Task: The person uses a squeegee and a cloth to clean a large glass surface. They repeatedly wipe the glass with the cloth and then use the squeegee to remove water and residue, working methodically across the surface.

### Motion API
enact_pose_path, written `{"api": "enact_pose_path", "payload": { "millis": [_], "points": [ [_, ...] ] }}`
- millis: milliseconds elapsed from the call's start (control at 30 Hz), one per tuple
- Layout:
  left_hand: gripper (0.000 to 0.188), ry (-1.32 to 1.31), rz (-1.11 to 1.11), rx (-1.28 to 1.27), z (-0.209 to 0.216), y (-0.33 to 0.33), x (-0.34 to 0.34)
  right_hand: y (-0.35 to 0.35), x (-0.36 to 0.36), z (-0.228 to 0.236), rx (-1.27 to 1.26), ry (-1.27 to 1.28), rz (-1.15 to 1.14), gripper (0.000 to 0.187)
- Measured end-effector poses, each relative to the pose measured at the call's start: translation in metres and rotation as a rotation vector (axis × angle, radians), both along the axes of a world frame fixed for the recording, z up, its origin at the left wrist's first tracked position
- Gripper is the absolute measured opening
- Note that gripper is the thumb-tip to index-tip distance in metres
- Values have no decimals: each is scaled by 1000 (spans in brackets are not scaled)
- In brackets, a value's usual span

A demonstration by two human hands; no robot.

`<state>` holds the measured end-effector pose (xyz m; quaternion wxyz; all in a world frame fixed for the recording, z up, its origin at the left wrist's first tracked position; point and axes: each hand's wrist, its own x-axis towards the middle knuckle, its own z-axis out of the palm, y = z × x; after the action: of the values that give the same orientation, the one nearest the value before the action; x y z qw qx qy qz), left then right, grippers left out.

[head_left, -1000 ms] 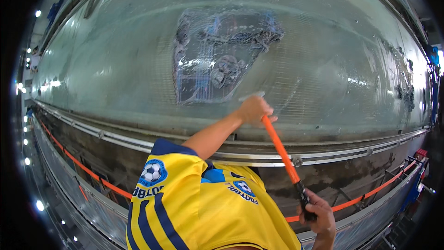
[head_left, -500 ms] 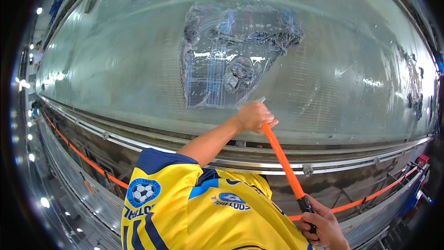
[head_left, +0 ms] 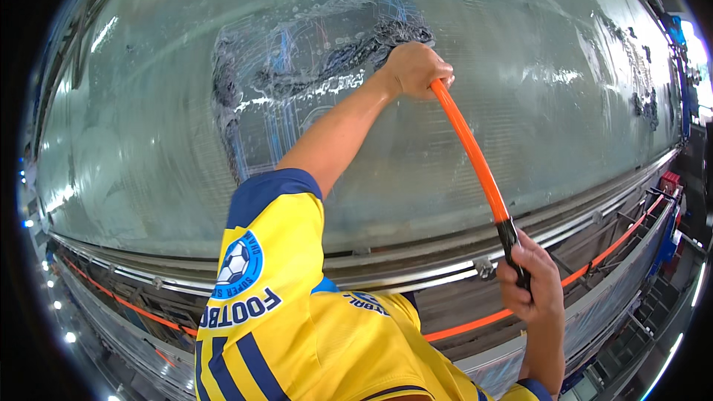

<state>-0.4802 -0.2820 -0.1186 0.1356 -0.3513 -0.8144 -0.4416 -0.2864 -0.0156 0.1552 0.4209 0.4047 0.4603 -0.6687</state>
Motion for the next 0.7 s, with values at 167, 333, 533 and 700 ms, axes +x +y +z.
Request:
{"api": "enact_pose_path", "payload": {
  "millis": [167,333,533,700],
  "points": [
    [35,37,14,4,20,34,106,25,87,40,-61,38,-30,57],
    [43,-81,114,-48,28,56,276,61,205,72,-46,-67,-16,63],
    [45,-184,181,-105,32,11,362,29,235,77,19,-61,163,57],
    [46,-113,197,-120,34,-13,305,-1,203,76,106,-23,200,54]
  ]
}}
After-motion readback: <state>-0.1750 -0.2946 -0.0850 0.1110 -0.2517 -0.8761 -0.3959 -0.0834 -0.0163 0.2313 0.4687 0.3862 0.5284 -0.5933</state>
